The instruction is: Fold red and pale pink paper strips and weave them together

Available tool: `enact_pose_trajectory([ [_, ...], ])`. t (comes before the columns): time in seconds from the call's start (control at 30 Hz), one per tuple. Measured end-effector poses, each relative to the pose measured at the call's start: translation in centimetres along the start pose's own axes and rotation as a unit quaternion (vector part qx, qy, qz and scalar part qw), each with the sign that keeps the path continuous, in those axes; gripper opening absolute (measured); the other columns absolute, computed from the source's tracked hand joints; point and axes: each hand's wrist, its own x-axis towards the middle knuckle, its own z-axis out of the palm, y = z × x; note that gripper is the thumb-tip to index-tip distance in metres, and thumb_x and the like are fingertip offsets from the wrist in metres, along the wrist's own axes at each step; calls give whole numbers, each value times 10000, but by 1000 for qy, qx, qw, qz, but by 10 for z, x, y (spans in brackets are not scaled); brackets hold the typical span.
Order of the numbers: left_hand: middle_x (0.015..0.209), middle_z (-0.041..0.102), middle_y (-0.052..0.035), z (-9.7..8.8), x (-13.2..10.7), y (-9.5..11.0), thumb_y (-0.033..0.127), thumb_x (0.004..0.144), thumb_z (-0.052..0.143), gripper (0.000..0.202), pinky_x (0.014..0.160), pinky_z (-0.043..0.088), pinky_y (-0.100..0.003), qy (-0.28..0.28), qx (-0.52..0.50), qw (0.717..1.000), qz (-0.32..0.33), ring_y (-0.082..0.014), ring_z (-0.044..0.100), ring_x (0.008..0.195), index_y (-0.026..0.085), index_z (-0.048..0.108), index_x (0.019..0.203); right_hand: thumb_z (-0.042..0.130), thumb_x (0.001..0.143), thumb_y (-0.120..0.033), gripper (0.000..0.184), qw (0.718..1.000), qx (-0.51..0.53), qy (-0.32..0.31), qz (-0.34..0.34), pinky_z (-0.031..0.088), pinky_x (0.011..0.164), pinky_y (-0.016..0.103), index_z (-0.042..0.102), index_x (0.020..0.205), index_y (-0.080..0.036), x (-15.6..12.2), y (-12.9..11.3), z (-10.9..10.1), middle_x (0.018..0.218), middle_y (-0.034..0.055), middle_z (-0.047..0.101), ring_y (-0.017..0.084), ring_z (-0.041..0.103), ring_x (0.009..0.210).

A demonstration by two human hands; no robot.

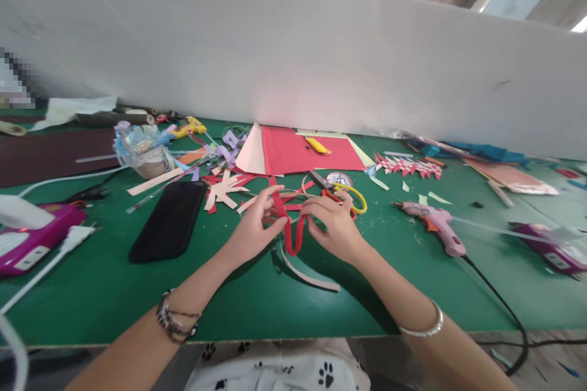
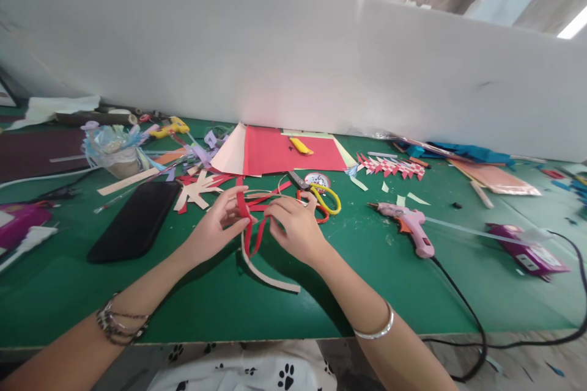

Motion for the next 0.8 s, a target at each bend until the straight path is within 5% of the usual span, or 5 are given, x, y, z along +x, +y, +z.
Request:
enact_pose_trajectory([
  [0.23, 885, 527, -9, 0, -1, -6, 208, 781, 524, 475, 738, 479, -285, -12, 2, 1000, -10, -122, 588, 752, 218, 341, 1219, 446, 788, -154, 319, 993, 66, -100, 13, 187, 901, 386, 479, 1099, -217, 0, -4, -3, 1100, 41, 611, 184, 538, 997],
  [0.33, 861, 506, 3, 0, -2, -6, 187, 779, 516, 482, 747, 473, -281, -17, 14, 1000, -3, -110, 570, 734, 220, 337, 1225, 452, 833, -244, 252, 986, 66, -149, 20, 218, 875, 386, 508, 1078, -223, -1, -2, -2, 1113, 55, 598, 192, 527, 989],
  [0.6, 755, 495, 22, 2, -2, 2, 207, 776, 509, 476, 635, 431, -234, -29, 45, 998, -15, -105, 506, 680, 207, 342, 1221, 444, 863, -170, 195, 991, -77, -103, 23, 200, 863, 393, 626, 828, -228, 2, 7, 13, 886, 20, 626, 167, 540, 880],
  [0.8, 772, 468, 32, 4, -2, -3, 242, 774, 518, 469, 521, 358, -205, -14, 27, 999, -39, -59, 416, 531, 222, 349, 1211, 469, 857, -223, 176, 995, -62, -77, 24, 229, 771, 328, 606, 750, -195, 6, 3, 10, 792, 6, 610, 137, 543, 770],
])
